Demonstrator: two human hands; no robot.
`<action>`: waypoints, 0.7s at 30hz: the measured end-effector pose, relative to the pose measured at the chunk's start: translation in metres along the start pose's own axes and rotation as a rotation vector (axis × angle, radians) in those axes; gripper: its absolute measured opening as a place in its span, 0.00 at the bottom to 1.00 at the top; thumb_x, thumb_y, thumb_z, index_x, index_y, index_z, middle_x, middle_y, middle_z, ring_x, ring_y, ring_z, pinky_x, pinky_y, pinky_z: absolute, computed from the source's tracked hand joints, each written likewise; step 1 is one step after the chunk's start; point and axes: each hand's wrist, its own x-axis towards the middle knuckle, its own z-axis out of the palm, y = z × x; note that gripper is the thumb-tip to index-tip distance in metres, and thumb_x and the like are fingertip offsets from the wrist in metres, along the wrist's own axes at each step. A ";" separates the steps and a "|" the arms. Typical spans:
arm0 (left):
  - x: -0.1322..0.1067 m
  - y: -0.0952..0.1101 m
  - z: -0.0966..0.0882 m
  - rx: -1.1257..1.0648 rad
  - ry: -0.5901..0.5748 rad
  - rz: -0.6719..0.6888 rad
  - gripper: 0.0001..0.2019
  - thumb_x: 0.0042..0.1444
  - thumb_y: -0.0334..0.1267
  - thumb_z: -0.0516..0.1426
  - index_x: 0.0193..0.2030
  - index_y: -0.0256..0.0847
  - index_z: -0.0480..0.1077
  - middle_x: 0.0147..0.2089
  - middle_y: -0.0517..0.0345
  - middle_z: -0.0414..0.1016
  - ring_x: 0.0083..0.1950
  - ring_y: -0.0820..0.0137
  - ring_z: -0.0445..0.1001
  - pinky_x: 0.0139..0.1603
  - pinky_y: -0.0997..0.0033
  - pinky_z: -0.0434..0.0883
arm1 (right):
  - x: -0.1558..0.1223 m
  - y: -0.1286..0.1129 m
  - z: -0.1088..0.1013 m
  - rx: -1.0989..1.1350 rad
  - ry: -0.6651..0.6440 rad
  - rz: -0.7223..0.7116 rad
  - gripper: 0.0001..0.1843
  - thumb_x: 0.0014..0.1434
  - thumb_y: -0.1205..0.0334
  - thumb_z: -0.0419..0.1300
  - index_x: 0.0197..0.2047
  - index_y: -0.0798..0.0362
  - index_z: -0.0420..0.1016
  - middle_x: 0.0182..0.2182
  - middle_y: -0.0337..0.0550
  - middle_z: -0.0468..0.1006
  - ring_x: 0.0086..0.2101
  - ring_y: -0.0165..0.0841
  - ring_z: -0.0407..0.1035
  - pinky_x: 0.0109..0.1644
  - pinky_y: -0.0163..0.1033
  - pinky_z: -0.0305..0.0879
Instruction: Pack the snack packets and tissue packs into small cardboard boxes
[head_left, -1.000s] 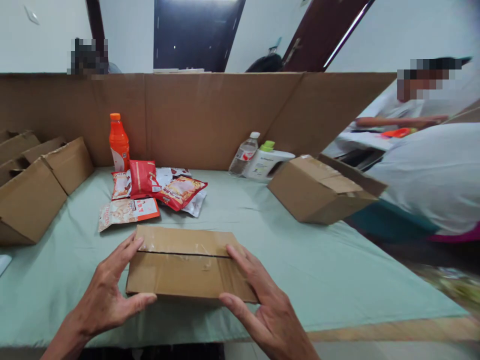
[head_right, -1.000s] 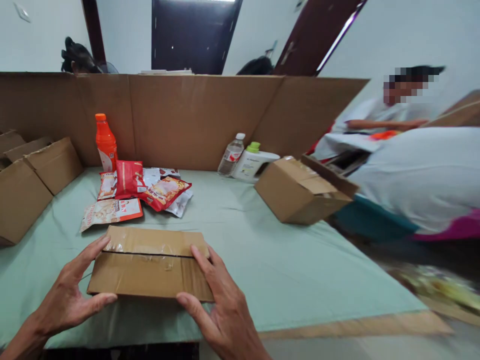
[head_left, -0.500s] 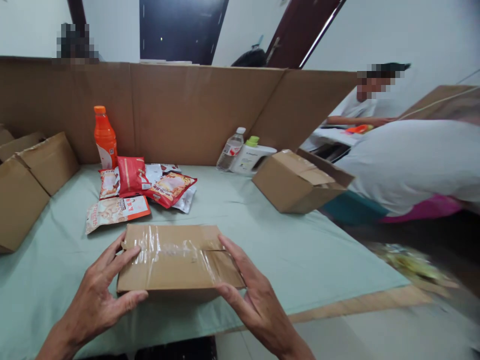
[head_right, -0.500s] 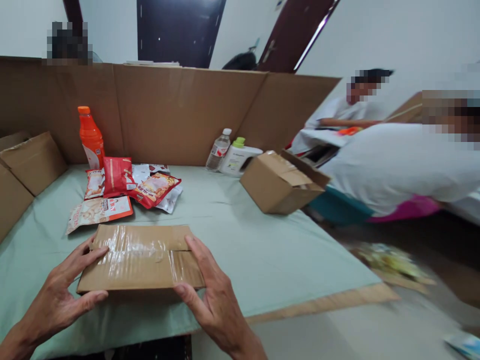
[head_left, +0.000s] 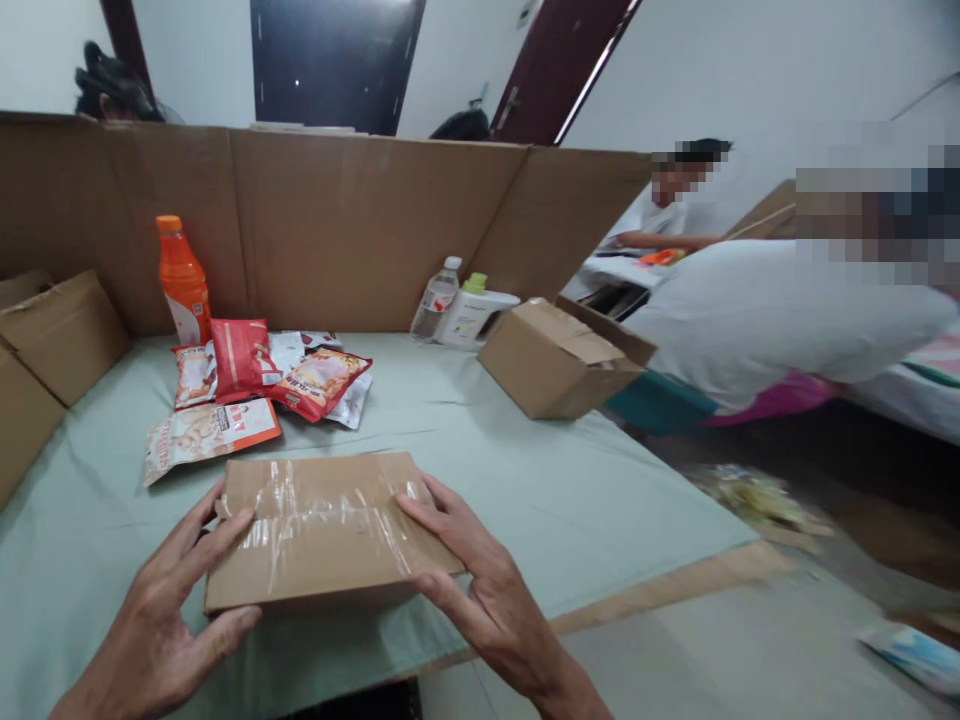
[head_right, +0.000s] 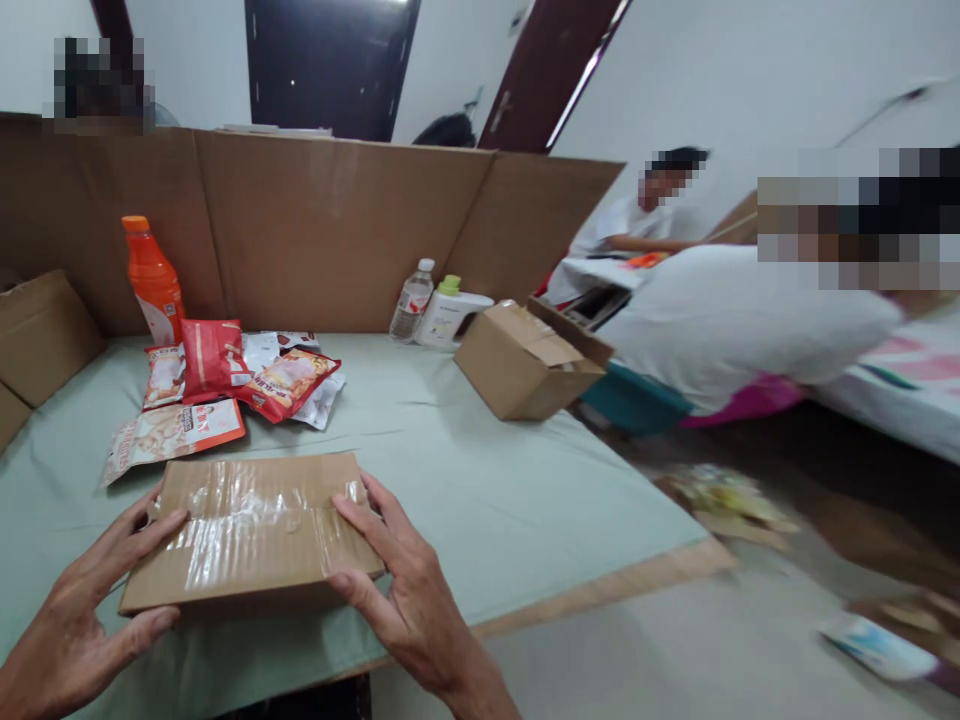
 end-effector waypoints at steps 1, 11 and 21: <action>-0.001 -0.001 -0.001 0.009 0.005 0.004 0.29 0.66 0.53 0.57 0.72 0.58 0.60 0.76 0.51 0.58 0.68 0.48 0.70 0.59 0.50 0.77 | 0.002 -0.001 0.000 0.001 0.001 -0.009 0.29 0.68 0.43 0.56 0.65 0.50 0.74 0.68 0.58 0.66 0.65 0.49 0.64 0.63 0.54 0.70; 0.048 0.019 0.026 -0.073 0.028 0.140 0.30 0.63 0.50 0.60 0.71 0.55 0.63 0.74 0.48 0.63 0.67 0.46 0.71 0.60 0.47 0.76 | -0.014 0.013 -0.043 -0.100 0.164 0.012 0.29 0.68 0.44 0.57 0.64 0.51 0.75 0.66 0.57 0.69 0.64 0.50 0.67 0.62 0.52 0.71; 0.172 0.103 0.127 -0.400 -0.303 0.336 0.33 0.56 0.42 0.65 0.69 0.41 0.66 0.74 0.38 0.61 0.73 0.46 0.63 0.69 0.43 0.66 | -0.085 0.081 -0.106 -0.283 0.478 0.304 0.27 0.67 0.44 0.56 0.62 0.47 0.76 0.64 0.52 0.73 0.66 0.51 0.63 0.64 0.57 0.69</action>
